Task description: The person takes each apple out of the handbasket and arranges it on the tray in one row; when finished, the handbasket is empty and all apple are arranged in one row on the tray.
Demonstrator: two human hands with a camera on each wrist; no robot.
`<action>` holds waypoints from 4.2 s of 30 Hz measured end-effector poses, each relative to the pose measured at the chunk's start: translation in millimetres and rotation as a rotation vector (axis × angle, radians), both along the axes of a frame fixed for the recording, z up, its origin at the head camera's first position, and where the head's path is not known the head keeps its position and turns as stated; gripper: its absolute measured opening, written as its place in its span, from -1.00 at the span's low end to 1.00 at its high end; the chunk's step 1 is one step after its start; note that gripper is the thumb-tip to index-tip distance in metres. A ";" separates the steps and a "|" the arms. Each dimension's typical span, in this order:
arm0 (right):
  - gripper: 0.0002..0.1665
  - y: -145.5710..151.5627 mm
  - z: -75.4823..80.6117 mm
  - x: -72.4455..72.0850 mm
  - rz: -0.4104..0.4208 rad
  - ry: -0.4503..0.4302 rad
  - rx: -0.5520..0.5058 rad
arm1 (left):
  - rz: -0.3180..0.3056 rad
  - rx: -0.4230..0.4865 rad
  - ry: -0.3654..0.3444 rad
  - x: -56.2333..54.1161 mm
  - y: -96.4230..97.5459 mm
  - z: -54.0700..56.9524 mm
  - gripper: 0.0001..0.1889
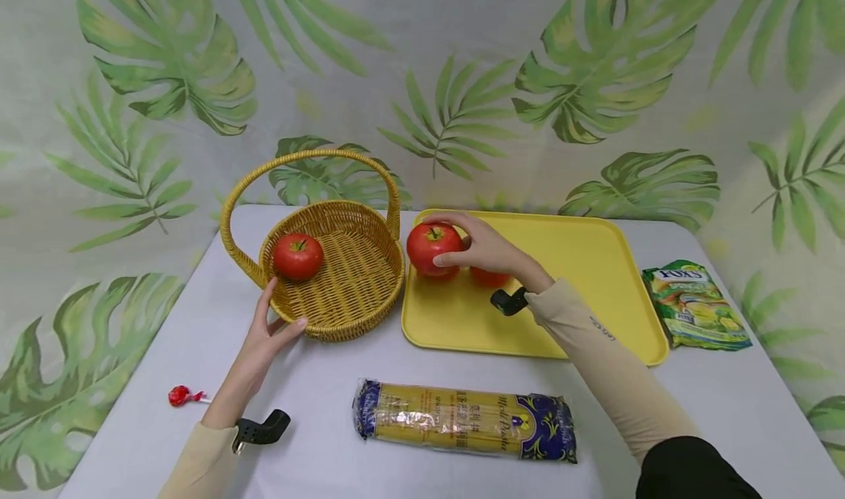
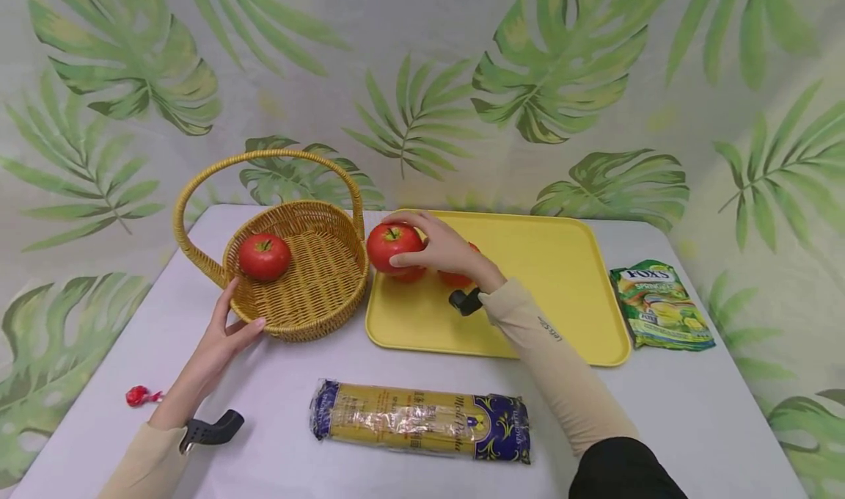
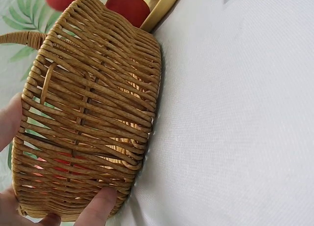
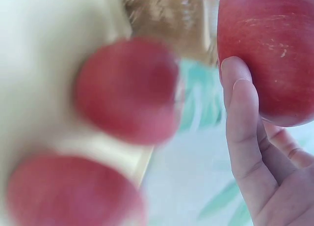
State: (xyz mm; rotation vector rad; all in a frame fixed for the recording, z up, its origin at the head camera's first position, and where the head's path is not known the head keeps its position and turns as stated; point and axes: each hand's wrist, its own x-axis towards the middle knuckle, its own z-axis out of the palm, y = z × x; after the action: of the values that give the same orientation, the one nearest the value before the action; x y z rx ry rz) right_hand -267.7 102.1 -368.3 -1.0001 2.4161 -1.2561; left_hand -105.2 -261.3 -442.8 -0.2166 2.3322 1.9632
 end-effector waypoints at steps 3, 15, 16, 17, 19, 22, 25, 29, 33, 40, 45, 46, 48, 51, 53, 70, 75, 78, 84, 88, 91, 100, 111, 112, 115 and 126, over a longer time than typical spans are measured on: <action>-0.26 31.8 -3.8 -2.8 -0.050 -0.030 -0.027 | 0.001 -0.001 0.000 -0.5 0.1 -0.5 -0.04; -0.26 134.1 -10.2 0.3 -0.285 -0.128 -0.035 | 0.003 -0.002 -0.013 -0.5 -0.7 -0.7 -0.03; -0.26 139.1 -11.0 0.8 -0.298 -0.126 -0.028 | 0.004 -0.004 -0.013 -0.7 -0.9 -0.9 -0.03; -0.27 143.4 -11.9 1.5 -0.314 -0.130 -0.023 | 0.004 -0.005 -0.014 -0.9 -1.1 -1.1 -0.03; -0.27 150.9 -13.7 3.0 -0.336 -0.136 -0.012 | 0.005 -0.008 -0.014 -1.5 -1.5 -1.8 -0.03; -0.23 159.1 -15.9 6.6 -0.342 -0.139 0.000 | 0.006 -0.009 -0.017 -2.3 -2.1 -2.7 -0.03; -0.19 164.8 -19.3 9.8 -0.330 -0.140 0.013 | 0.004 -0.008 -0.020 -2.4 -2.1 -2.9 -0.03; -0.18 170.3 -27.7 12.2 -0.325 -0.155 0.041 | 0.003 -0.006 -0.020 -2.0 -1.8 -2.5 -0.04; -0.17 173.1 -36.8 13.3 -0.312 -0.163 0.067 | 0.005 -0.003 -0.019 -2.0 -1.6 -2.2 -0.04; -0.17 175.6 -46.7 15.2 -0.309 -0.156 0.094 | 0.004 0.000 -0.020 -1.6 -1.1 -1.8 -0.04; -0.16 175.6 -49.6 16.1 -0.308 -0.166 0.116 | 0.004 0.005 -0.016 -1.0 -0.7 -1.3 -0.03; -0.15 175.5 -50.1 16.2 -0.310 -0.174 0.118 | 0.004 0.006 -0.016 -0.9 -0.7 -1.3 -0.03; -0.15 174.7 -49.7 16.4 -0.312 -0.199 0.117 | 0.006 0.005 -0.020 -1.0 -0.7 -1.3 -0.03; -0.15 175.4 -51.6 16.7 -0.319 -0.227 0.101 | 0.007 0.001 -0.021 -0.8 -0.2 -1.1 -0.02; -0.17 176.5 -53.2 16.2 -0.319 -0.245 0.088 | 0.008 -0.003 -0.021 -0.8 0.2 -0.9 -0.02; -0.37 158.3 -26.3 15.4 -0.358 -0.152 -0.077 | 0.014 0.000 -0.018 -0.9 -0.3 0.1 -0.03; -0.45 122.3 -16.8 20.3 -0.274 -0.141 -0.141 | 0.012 0.004 -0.018 -0.5 0.7 0.8 -0.05; -0.47 95.1 -14.1 20.1 -0.210 -0.150 -0.151 | 0.016 0.004 -0.027 -0.6 0.7 0.8 -0.04; -0.47 34.8 -11.4 19.3 -0.063 -0.157 -0.175 | 0.019 0.005 -0.029 -1.1 0.3 -0.3 -0.05; -0.45 -6.7 -10.1 17.5 0.033 -0.135 -0.180 | 0.018 0.003 -0.022 -1.4 0.1 -0.3 -0.05; -0.42 -36.3 -7.9 15.9 0.097 -0.126 -0.178 | 0.017 0.002 -0.019 -1.2 0.0 -0.1 -0.05; -0.38 -113.0 -5.9 8.4 0.156 -0.195 -0.184 | 0.012 0.008 -0.010 -0.2 0.5 -1.0 -0.04; -0.32 -173.1 -13.5 1.6 0.058 -0.402 -0.199 | 0.021 0.009 -0.009 -2.0 0.0 -1.7 -0.06; -0.31 -177.0 -14.5 0.4 0.056 -0.426 -0.199 | 0.021 0.010 -0.009 -2.1 0.0 -1.4 -0.06; -0.27 -187.4 -17.6 -2.9 0.063 -0.495 -0.192 | 0.023 0.013 -0.013 -2.5 0.2 -0.7 -0.06; -0.14 -207.6 -35.6 -1.6 -0.055 -0.728 -0.199 | 0.024 0.009 -0.012 -2.7 1.4 -1.6 -0.06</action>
State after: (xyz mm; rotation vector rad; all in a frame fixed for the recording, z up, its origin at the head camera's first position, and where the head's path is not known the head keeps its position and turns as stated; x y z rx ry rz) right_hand -269.3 -105.6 -403.9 -0.3994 1.7864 -1.5579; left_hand -107.9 -259.9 -444.4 -0.2559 2.3236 1.9775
